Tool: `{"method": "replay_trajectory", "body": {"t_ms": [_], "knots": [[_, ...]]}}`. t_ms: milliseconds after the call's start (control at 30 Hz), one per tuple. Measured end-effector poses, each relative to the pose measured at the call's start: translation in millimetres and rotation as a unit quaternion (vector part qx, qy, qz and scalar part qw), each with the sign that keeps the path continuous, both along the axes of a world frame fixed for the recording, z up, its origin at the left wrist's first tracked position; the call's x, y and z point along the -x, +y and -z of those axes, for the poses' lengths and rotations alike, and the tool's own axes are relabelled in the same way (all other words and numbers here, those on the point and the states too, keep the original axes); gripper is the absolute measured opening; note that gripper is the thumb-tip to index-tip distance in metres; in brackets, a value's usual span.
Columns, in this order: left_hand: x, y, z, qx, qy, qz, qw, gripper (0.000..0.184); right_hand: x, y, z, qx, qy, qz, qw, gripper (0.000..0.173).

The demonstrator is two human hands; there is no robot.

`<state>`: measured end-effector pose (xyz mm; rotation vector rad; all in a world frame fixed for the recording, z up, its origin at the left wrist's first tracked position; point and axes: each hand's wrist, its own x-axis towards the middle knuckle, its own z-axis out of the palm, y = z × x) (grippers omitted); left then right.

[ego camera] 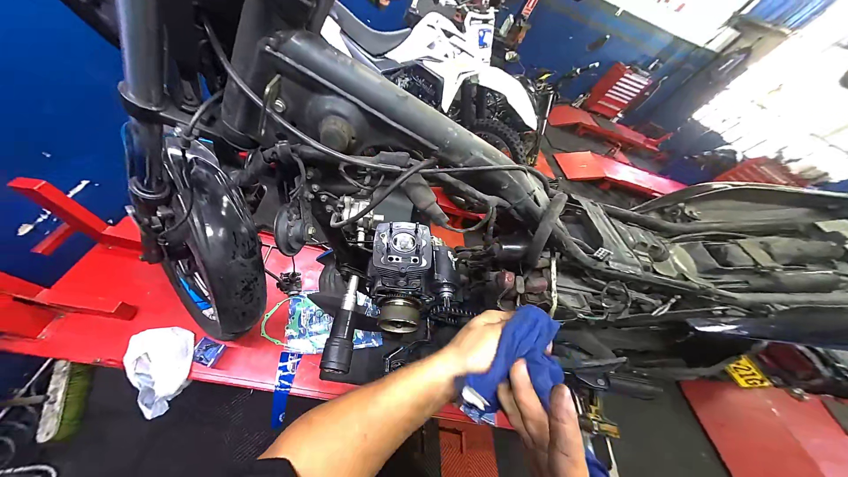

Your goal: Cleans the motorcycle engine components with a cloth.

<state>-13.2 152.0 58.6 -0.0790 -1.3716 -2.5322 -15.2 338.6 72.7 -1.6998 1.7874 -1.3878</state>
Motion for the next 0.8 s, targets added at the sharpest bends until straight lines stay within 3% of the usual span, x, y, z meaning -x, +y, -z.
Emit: {"method": "replay_trajectory", "body": {"t_ms": [67, 167, 200, 267, 400, 500, 567, 667, 800], "knots": [[3, 2, 12, 0.017, -0.055, -0.03, 0.998, 0.032, 8, 1, 7, 0.01, -0.028, 0.021, 0.999, 0.121], [3, 42, 33, 0.169, -0.048, -0.149, 0.973, 0.035, 19, -6, 21, -0.011, 0.01, 0.141, 0.99, 0.118], [3, 54, 41, 0.189, -0.025, -0.176, 0.966, 0.039, 17, -8, 23, -0.027, 0.033, 0.172, 0.984, 0.119], [6, 59, 54, 0.159, -0.023, -0.237, 0.958, 0.031, 14, -8, 34, -0.04, 0.028, 0.146, 0.988, 0.12], [12, 38, 62, 0.099, -0.157, -0.18, 0.966, 0.034, 22, -1, 57, -0.022, -0.052, 0.036, 0.998, 0.124], [15, 28, 87, 0.032, -0.189, -0.104, 0.976, 0.036, 30, 3, 65, -0.058, -0.144, -0.001, 0.988, 0.122], [6, 27, 113, -0.037, -0.2, -0.065, 0.977, 0.033, 31, 8, 74, -0.093, -0.221, 0.014, 0.971, 0.112], [-23, 30, 167, -0.071, -0.261, -0.083, 0.959, 0.035, 29, 17, 93, -0.152, -0.296, 0.077, 0.94, 0.075], [-57, 19, 226, -0.057, -0.391, -0.203, 0.896, 0.039, 41, 21, 126, -0.275, -0.225, 0.147, 0.923, 0.049]]}}
